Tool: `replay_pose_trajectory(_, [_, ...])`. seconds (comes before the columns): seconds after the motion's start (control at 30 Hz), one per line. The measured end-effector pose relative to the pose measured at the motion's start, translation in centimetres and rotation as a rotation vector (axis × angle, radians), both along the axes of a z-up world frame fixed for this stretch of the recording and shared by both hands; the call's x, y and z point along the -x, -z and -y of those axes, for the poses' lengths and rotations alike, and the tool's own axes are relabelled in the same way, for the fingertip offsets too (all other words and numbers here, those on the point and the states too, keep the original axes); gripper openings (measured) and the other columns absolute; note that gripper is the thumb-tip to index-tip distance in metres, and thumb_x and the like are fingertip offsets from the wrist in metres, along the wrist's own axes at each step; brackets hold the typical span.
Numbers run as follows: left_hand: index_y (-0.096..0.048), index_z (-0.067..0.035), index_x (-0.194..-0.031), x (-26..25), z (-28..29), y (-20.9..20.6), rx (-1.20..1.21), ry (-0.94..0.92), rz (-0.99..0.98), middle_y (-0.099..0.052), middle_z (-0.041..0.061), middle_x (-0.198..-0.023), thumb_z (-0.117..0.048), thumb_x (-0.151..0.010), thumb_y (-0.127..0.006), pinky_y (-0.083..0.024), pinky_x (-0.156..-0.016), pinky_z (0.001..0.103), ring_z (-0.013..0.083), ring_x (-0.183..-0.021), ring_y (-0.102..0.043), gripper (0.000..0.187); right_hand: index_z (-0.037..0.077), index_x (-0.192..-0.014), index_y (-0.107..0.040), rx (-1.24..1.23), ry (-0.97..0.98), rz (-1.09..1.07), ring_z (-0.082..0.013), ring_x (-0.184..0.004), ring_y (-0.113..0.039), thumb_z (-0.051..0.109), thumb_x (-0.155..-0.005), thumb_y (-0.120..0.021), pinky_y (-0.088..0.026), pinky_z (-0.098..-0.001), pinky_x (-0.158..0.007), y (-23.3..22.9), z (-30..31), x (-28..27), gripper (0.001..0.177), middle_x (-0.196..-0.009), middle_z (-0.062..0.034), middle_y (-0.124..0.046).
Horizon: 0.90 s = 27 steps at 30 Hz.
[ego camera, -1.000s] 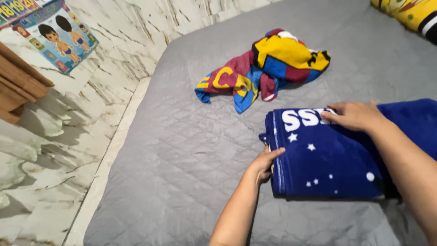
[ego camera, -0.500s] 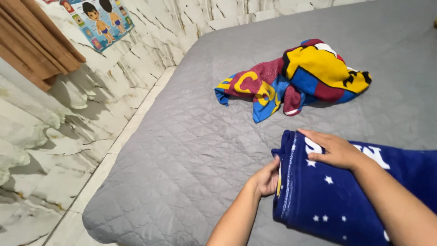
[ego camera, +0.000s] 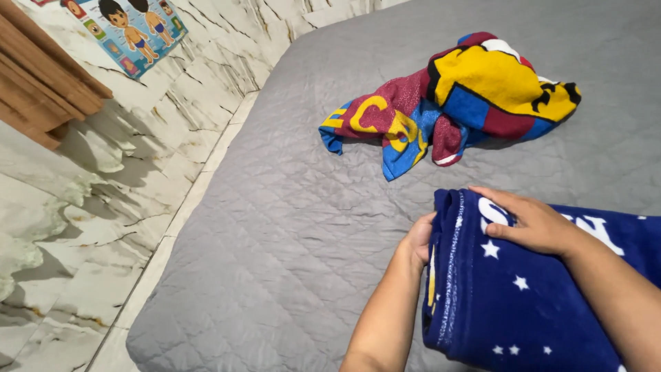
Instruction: Folding colorful blankets on a bed.
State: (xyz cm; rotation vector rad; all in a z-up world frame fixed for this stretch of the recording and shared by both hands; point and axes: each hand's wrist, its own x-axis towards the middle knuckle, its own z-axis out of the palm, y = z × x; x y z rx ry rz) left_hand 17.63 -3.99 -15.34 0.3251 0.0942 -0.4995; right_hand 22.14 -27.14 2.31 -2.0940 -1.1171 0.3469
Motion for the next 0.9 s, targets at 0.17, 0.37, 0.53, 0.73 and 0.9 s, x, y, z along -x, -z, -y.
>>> replay_pose_trajectory(0.17, [-0.070,0.002,-0.127,-0.7,2.3,-0.5,0.028,-0.149,0.072,-0.075,0.018,-0.114,-0.035,-0.112,-0.060,-0.062,-0.088,0.042,0.0281,-0.098,-0.076,0.040,0.016,-0.149,-0.050,-0.152,-0.031,0.078,-0.0311,-0.133,-0.058,0.044,-0.076,-0.074,-0.042,-0.0401,-0.108,-0.3,0.7,0.6,0.082,-0.144,-0.0156,-0.061])
replay_pose_trajectory(0.37, [-0.065,0.002,-0.129,-3.6,3.3,0.1,0.054,-0.266,0.189,-0.073,0.018,-0.116,-0.036,-0.110,-0.053,-0.062,-0.091,0.041,0.0274,-0.101,-0.074,0.044,0.009,-0.146,-0.053,-0.232,-0.046,0.158,-0.0331,-0.132,-0.060,0.046,-0.077,-0.075,-0.043,-0.0410,-0.107,-0.9,0.6,1.0,0.082,-0.140,-0.0183,-0.064])
replay_pose_trajectory(0.53, [-0.059,-0.006,-0.130,-3.3,2.7,-5.7,0.001,-0.455,0.150,-0.074,0.011,-0.118,-0.022,-0.099,-0.051,-0.061,-0.090,0.034,0.0223,-0.102,-0.075,0.036,0.009,-0.145,-0.054,-0.209,-0.042,0.194,-0.0339,-0.131,-0.060,0.046,-0.075,-0.077,-0.043,-0.0412,-0.107,-0.7,0.5,1.1,0.082,-0.137,-0.0188,-0.065])
replay_pose_trajectory(0.73, [-0.058,-0.003,-0.130,-9.1,0.0,3.4,-0.559,-0.694,0.337,-0.071,0.010,-0.109,-0.009,-0.101,-0.060,-0.058,-0.082,0.029,0.0176,-0.092,-0.070,0.030,0.015,-0.148,-0.052,-0.066,0.066,0.111,-0.0344,-0.122,-0.064,0.049,-0.075,-0.075,-0.048,-0.0421,-0.101,-1.9,-0.6,1.7,0.084,-0.132,-0.0179,-0.068])
replay_pose_trajectory(0.9, [-0.059,-0.002,-0.119,-11.5,-3.4,8.0,-0.952,-1.138,0.249,-0.066,0.006,-0.095,0.004,-0.094,-0.066,-0.050,-0.063,0.026,0.0117,-0.074,-0.060,0.026,0.018,-0.147,-0.050,0.037,0.046,0.262,-0.0401,-0.119,-0.063,0.059,-0.078,-0.070,-0.048,-0.0463,-0.100,0.3,-0.6,1.0,0.082,-0.130,-0.0216,-0.066])
